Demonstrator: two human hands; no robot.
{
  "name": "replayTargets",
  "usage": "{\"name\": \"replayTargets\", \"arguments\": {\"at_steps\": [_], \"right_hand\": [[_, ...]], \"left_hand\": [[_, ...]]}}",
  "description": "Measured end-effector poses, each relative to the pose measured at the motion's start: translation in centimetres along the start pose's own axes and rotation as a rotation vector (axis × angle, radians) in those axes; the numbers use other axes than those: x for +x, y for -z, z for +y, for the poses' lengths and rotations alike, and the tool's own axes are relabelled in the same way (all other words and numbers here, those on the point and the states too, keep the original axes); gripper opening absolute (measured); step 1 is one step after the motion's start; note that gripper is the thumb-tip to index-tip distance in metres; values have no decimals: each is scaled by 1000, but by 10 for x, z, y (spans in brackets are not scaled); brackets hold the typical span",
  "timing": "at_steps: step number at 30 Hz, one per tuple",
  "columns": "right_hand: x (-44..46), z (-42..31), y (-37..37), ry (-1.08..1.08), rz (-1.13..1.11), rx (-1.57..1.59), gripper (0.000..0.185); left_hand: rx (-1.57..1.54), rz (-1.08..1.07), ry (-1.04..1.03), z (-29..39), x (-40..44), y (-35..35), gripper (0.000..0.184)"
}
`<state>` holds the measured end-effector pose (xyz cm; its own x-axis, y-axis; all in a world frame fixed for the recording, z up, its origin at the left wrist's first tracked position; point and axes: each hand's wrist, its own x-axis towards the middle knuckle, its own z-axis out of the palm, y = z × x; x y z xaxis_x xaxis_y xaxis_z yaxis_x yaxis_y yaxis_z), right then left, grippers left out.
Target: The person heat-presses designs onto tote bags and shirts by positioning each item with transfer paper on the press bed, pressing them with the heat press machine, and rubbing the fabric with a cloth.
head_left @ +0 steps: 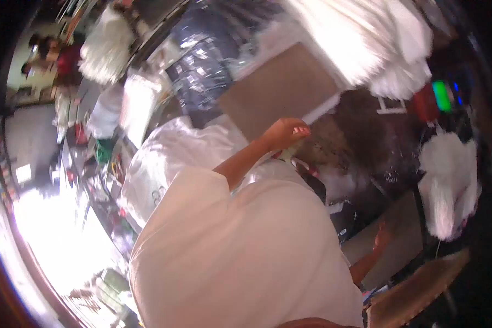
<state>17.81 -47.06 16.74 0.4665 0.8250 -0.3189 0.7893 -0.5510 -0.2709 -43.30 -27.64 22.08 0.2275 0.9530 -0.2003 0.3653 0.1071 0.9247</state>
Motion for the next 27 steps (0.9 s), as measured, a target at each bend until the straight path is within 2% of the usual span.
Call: {"name": "replayTargets", "arguments": {"at_steps": [1,3,4,5,6,7,8,9,10,12,13,15,16,17,19,20,23,24,25,27], "right_hand": [[8,12,-8,142,4,11,70],[-29,-139,25,-263,-31,-134,65],[-51,-224,44,-459,-72,-210,62],[-52,-248,37,-257,1,-228,57],[-54,-272,29,-55,74,-264,52],[-42,-282,10,31,-14,-4,48],[-31,-287,-12,113,-107,253,45],[-28,-302,-31,267,-199,231,43],[-24,-323,-45,424,-292,211,42],[-47,-384,-56,598,-531,183,42],[-58,-406,-65,623,-543,163,42],[-76,-438,-81,637,-686,162,40],[-76,-442,-91,656,-717,126,40],[-80,-452,-95,686,-741,103,40],[-91,-469,-103,665,-804,-59,40],[-92,-474,-107,688,-825,-84,40],[-92,-481,-123,801,-842,-319,40],[-90,-483,-129,896,-835,-380,40],[-87,-486,-132,990,-821,-435,40],[-103,-513,-123,977,-829,-455,39]], "left_hand": [[-5,37,26,-15,-17,18,29],[26,252,86,-41,-49,62,28],[86,295,270,-47,-64,86,21],[140,332,455,-48,-80,118,16],[16,447,310,-89,-95,147,15],[-103,562,160,-126,-118,172,14],[69,618,246,-107,-143,200,14],[240,672,337,-88,-169,227,15],[294,729,369,-101,-198,247,17],[442,817,463,-146,-260,286,26],[539,848,524,-172,-294,297,33],[769,579,745,-194,-357,299,51],[829,238,847,-198,-380,292,57],[190,320,1244,-148,-377,274,62],[-194,292,1170,-137,-395,229,64],[-223,316,1187,-132,-397,209,64],[111,749,1061,-116,-382,160,49],[103,855,1024,-106,-376,154,36],[85,876,1031,-109,-375,149,36],[244,1168,870,-125,-367,156,23]]}}
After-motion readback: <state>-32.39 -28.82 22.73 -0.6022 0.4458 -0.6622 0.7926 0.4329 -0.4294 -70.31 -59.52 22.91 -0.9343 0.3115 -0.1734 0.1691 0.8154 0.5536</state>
